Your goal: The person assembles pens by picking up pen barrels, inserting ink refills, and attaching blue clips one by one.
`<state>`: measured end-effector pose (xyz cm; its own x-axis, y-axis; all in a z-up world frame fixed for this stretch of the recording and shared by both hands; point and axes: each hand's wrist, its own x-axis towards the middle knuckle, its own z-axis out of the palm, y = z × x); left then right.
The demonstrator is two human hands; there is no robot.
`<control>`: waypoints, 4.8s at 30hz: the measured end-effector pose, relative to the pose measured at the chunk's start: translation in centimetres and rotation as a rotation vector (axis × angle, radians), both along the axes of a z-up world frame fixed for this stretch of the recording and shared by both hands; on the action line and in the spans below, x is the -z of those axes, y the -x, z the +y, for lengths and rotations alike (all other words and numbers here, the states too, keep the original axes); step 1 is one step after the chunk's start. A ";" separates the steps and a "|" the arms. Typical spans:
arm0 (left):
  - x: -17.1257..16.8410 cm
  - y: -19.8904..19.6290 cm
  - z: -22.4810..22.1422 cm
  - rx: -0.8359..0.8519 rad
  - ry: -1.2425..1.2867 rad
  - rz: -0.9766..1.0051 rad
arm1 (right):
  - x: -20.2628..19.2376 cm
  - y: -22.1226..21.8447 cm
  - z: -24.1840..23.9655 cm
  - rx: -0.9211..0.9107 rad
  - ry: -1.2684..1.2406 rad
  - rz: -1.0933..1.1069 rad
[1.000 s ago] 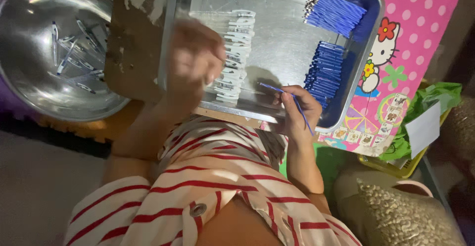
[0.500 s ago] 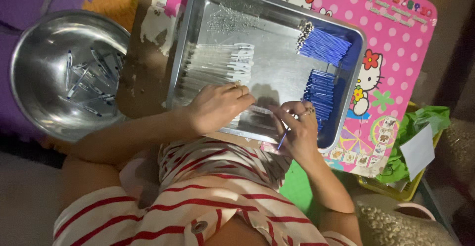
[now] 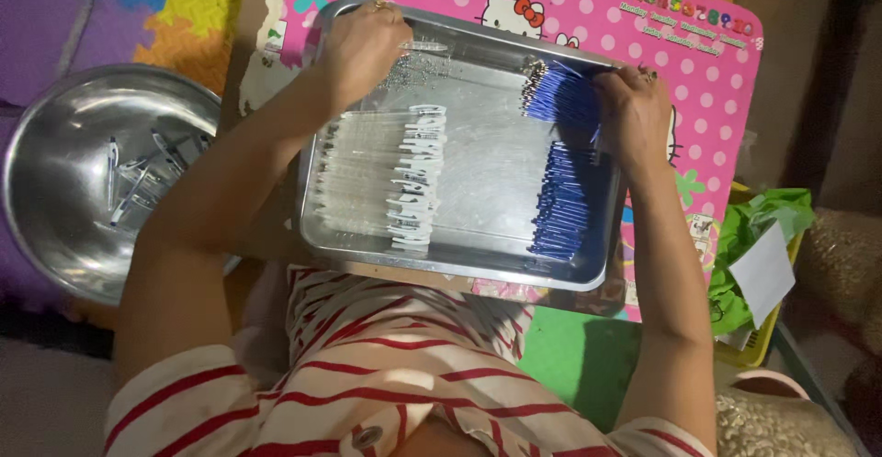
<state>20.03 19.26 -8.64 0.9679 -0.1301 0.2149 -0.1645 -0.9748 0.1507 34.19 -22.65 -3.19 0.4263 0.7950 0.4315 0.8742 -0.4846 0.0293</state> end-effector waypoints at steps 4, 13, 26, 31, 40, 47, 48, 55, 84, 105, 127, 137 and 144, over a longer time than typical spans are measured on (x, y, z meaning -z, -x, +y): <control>2.1 -0.6 -0.2 0.029 -0.109 -0.123 | 0.8 -0.7 0.2 0.038 0.089 -0.109; 1.6 0.2 -0.6 0.023 -0.219 -0.108 | 2.0 -1.0 -0.1 0.112 0.120 -0.144; -5.5 3.7 -1.1 -0.007 1.115 -0.007 | 1.5 -0.7 -0.2 0.100 0.175 -0.219; -6.5 6.1 -1.9 -0.012 1.674 0.042 | 1.1 -0.8 -0.5 0.090 0.223 -0.173; -10.4 13.2 -5.6 -0.200 1.612 -0.185 | -7.9 13.6 10.0 -0.201 -0.281 0.708; -9.1 20.1 -4.1 -0.013 1.489 -0.306 | -8.7 20.2 13.3 -0.316 -0.271 0.690; -6.9 21.2 -2.7 -0.155 1.366 -0.358 | -8.5 20.3 13.2 -0.301 -0.262 0.649; 13.2 33.7 12.2 -1.216 1.468 -0.709 | -5.0 21.2 12.9 -0.322 -0.110 0.609; 13.3 33.8 11.3 -1.511 0.505 -0.303 | -5.1 17.9 10.9 -0.341 -0.616 1.009; -14.7 20.3 -17.4 0.328 2.515 0.282 | -14.1 25.3 7.3 -0.324 -1.245 0.741; -13.3 19.9 -21.9 0.359 2.343 0.094 | -13.2 23.4 6.4 -0.579 -0.815 0.521; -12.8 19.3 -21.6 0.315 2.214 0.059 | -13.5 23.1 6.9 -0.599 -0.800 0.416; -12.2 19.2 -21.8 0.262 2.185 -0.007 | -13.9 22.5 6.8 -0.655 -0.675 0.316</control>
